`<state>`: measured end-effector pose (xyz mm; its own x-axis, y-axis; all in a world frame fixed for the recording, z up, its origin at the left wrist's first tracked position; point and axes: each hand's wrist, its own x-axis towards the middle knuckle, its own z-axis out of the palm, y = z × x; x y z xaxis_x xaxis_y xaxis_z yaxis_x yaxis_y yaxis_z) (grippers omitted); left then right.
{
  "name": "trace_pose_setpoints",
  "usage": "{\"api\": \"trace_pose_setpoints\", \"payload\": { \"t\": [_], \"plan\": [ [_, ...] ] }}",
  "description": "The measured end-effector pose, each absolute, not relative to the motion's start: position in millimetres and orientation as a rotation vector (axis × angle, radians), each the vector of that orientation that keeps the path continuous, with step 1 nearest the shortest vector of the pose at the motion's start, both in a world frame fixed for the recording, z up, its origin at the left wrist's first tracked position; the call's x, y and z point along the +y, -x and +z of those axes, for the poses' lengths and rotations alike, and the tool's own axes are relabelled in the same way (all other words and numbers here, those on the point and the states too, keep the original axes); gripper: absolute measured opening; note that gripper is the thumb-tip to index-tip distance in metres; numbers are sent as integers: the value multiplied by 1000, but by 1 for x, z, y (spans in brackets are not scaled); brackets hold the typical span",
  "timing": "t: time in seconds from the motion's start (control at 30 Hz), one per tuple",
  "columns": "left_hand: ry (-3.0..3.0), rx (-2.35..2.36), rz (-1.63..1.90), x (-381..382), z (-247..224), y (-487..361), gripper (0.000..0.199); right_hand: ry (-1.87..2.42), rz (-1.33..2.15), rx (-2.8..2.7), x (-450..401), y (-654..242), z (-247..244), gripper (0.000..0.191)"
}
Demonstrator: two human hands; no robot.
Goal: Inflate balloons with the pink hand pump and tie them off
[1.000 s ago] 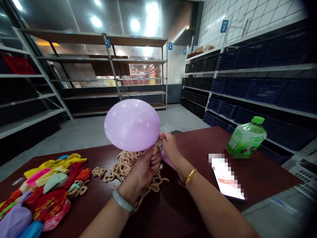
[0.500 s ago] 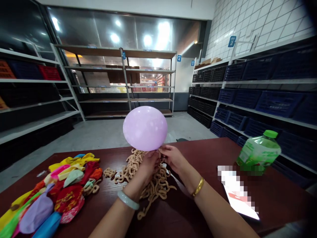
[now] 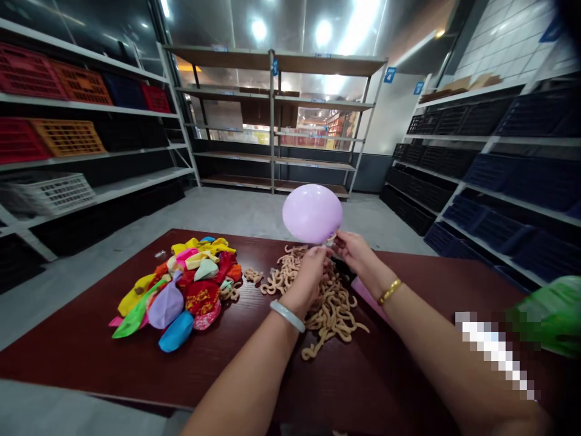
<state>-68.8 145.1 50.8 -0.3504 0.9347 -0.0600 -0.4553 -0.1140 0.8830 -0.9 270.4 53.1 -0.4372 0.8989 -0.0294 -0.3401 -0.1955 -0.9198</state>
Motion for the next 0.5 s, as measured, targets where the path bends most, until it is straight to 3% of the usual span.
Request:
{"api": "trace_pose_setpoints", "payload": {
  "t": [0.3,0.5],
  "plan": [
    [-524,1056,1895,156,40,79,27,893,1579,-1273,315,63,82,16],
    [-418,967,1885,159,37,80,21,724,1397,-1655,262,100,122,18]
  ]
}}
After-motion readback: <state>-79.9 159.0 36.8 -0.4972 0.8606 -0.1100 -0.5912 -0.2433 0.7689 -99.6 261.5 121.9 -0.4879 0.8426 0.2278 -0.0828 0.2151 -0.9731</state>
